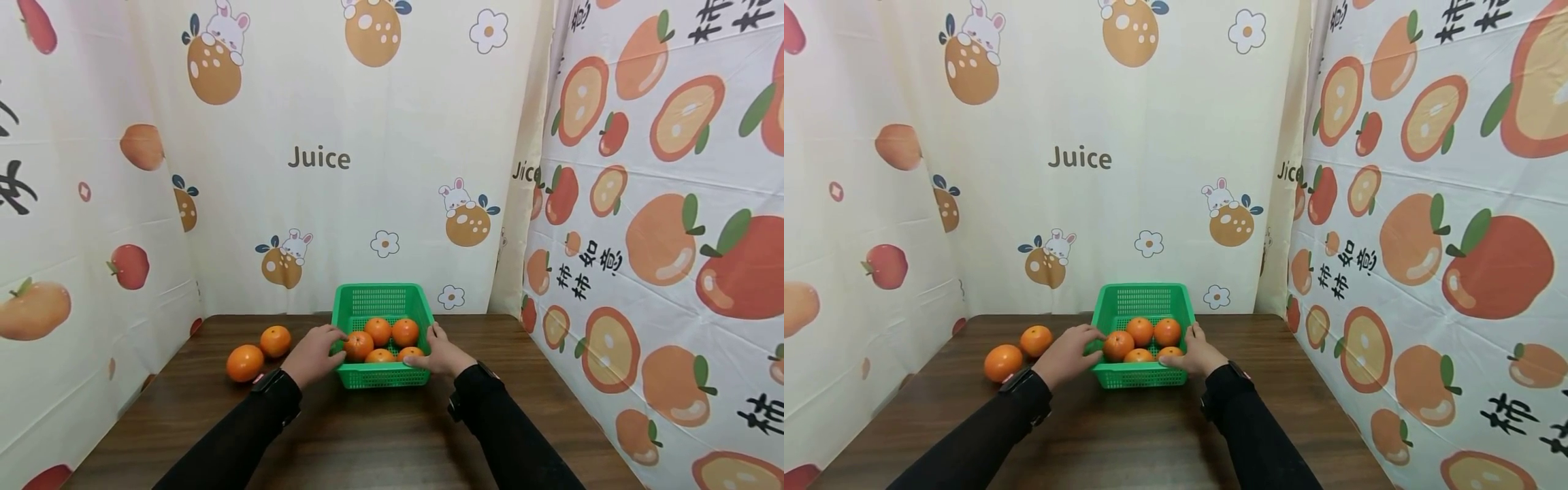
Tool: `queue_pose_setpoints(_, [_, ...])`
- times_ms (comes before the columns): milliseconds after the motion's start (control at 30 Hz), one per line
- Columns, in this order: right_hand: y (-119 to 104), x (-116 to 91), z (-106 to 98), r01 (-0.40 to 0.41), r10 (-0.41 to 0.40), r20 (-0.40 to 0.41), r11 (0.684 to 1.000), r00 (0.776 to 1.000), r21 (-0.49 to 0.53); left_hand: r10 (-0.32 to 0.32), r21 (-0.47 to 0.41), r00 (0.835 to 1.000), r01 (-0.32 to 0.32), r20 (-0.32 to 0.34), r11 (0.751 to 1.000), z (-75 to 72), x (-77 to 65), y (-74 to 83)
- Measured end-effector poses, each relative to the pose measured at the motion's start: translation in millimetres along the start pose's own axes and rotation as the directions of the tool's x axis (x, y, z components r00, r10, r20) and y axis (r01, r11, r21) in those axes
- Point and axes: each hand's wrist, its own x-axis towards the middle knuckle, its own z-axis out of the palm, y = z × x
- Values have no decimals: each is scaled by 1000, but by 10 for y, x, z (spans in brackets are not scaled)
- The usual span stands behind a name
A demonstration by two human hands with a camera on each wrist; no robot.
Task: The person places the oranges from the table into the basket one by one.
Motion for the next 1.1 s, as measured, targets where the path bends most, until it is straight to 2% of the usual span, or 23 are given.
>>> queue_pose_setpoints(200, [1, 7, -2, -8, 8, 9, 1000, 1000, -7, -64, -1, 998, 64, 13, 998, -104, -86, -18])
queue_pose_setpoints(333, [-5, 14, -12, -3, 3, 7, 999, 1000, -32, -62, 34, 998, 63, -16, 997, -182, -130, -62])
queue_pose_setpoints(467, [-2, 17, -19, 3, -3, 5, 999, 1000, -54, -45, 69, 996, 50, -72, 996, -239, -177, -173])
queue_pose_setpoints(567, [1, 15, -21, 2, -2, 5, 998, 1000, -60, -30, 115, 990, 46, -138, 992, -273, -226, -289])
queue_pose_setpoints(700, [-11, 6, -30, 3, -3, 2, 999, 1000, -46, -50, 201, 973, 96, -224, 975, -334, -292, -456])
queue_pose_setpoints(767, [-14, 5, -31, 5, -5, 0, 999, 1000, -46, -111, 221, 963, 168, -246, 961, -365, -323, -536])
queue_pose_setpoints(867, [-13, 2, -25, 8, -8, 0, 999, 1000, -53, -259, 203, 938, 306, -229, 930, -421, -377, -637])
queue_pose_setpoints(1000, [-14, -11, -19, 10, -10, -3, 999, 1000, -46, -442, 170, 885, 463, -146, 870, -496, -439, -752])
queue_pose_setpoints(1100, [-15, -31, -21, 5, -5, -2, 1000, 1000, -27, -523, 151, 848, 530, -87, 835, -531, -476, -824])
